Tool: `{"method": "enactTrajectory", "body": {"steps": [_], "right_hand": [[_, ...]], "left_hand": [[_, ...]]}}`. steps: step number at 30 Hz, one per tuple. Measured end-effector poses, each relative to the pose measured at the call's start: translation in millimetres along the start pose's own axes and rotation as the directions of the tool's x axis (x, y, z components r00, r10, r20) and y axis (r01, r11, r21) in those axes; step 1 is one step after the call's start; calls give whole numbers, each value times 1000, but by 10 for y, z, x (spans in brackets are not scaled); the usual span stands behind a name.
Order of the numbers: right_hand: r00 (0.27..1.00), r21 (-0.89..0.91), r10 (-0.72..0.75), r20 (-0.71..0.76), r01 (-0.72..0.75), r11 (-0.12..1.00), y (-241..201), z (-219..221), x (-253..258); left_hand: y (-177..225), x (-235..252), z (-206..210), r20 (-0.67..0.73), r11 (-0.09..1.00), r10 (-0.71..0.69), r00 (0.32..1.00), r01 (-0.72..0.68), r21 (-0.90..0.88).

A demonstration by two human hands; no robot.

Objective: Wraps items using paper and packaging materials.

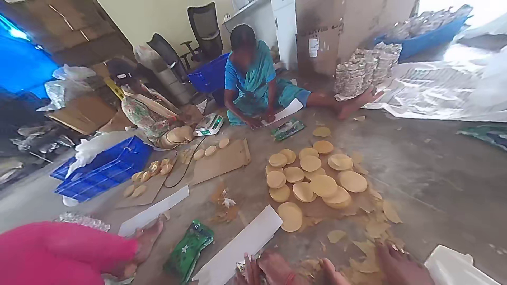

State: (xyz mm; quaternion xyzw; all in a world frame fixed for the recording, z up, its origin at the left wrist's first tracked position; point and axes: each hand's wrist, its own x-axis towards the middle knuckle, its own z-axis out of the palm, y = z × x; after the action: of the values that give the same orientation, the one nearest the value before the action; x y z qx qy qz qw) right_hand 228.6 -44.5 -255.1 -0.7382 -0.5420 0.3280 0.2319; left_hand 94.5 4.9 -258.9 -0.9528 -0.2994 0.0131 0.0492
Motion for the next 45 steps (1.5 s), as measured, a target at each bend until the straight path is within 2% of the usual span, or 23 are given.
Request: {"method": "enactTrajectory", "body": {"steps": [2, 4, 6, 8, 9, 12, 14, 15, 16, 17, 18, 19, 20, 22, 25, 26, 27, 32, 35, 37, 39, 42, 45], "right_hand": [[999, -24, -17, 49, 18, 1000, 42, -54, 34], [993, -62, -39, 109, 46, 997, 71, -127, 71], [985, -131, -94, 148, 113, 985, 80, -196, 141], [967, -197, -185, 176, 219, 956, 101, -207, 194], [957, -227, -205, 204, 250, 941, 80, -245, 202], [938, -236, -269, 219, 318, 918, 71, -336, 215], [929, -117, -361, 79, 368, 922, 160, -270, 196], [937, -42, -348, -20, 347, 937, 189, -220, 166], [957, 35, -270, -107, 275, 961, 177, -173, 118], [978, 111, -132, -161, 151, 982, 127, -137, 55], [986, 178, 63, -154, -35, 983, 44, -121, -12], [962, 241, 253, -105, -222, 945, -31, -98, -67], [926, 307, 376, -40, -347, 886, -80, -61, -122], [898, 483, 430, 86, -416, 771, -110, 77, -216], [875, 864, 481, 52, -281, 417, -158, 315, -291], [870, 920, 493, 17, -206, 333, -206, 329, -296], [877, 945, 479, -30, -131, 298, -225, 329, -291], [922, 917, 330, -200, 58, 394, -136, 373, -194], [928, 912, 312, -204, 64, 406, -113, 371, -206], [928, 902, 311, -205, 56, 427, -104, 371, -215], [937, 887, 286, -201, 50, 459, -89, 344, -220], [961, 869, 173, -214, 107, 483, 31, 377, -210], [971, 858, 121, -207, 121, 499, 101, 406, -170]], "left_hand": [[22, 3, -153, 98, 997, -8, 995, 16, -73], [-52, 24, -353, 188, 966, 1, 982, 48, -254], [-261, 99, -464, 228, 860, 11, 974, 107, -498], [-517, 160, -434, 295, 741, 44, 955, 167, -650], [-614, 186, -391, 340, 662, 75, 938, 208, -720], [-743, 276, -188, 404, 271, 207, 891, 345, -899], [-714, 261, -171, 462, 110, 163, 872, 450, -886], [-706, 255, -141, 516, 53, 106, 850, 513, -857], [-689, 246, -144, 570, 9, 45, 820, 570, -821], [-664, 237, -146, 604, -29, -11, 797, 604, -796], [-638, 219, -144, 620, -80, -50, 783, 616, -784], [-613, 194, -122, 623, -129, -80, 778, 611, -781], [-594, 166, -108, 622, -179, -94, 778, 601, -779], [-566, 118, -87, 620, -251, -90, 780, 585, -771], [-517, 82, -68, 614, -300, -101, 783, 564, -769], [-501, 75, -85, 612, -304, -105, 784, 561, -770], [-481, 69, -112, 615, -302, -109, 781, 563, -769], [-462, 45, -110, 676, -381, -64, 734, 608, -696], [-464, 29, -73, 688, -457, -14, 726, 607, -650], [-450, 11, -38, 651, -500, -34, 758, 551, -668], [-443, 1, -48, 611, -472, -100, 785, 503, -724], [-446, -12, -104, 604, -337, -240, 760, 518, -786], [-458, -19, -106, 573, -290, -265, 775, 503, -814]]}}
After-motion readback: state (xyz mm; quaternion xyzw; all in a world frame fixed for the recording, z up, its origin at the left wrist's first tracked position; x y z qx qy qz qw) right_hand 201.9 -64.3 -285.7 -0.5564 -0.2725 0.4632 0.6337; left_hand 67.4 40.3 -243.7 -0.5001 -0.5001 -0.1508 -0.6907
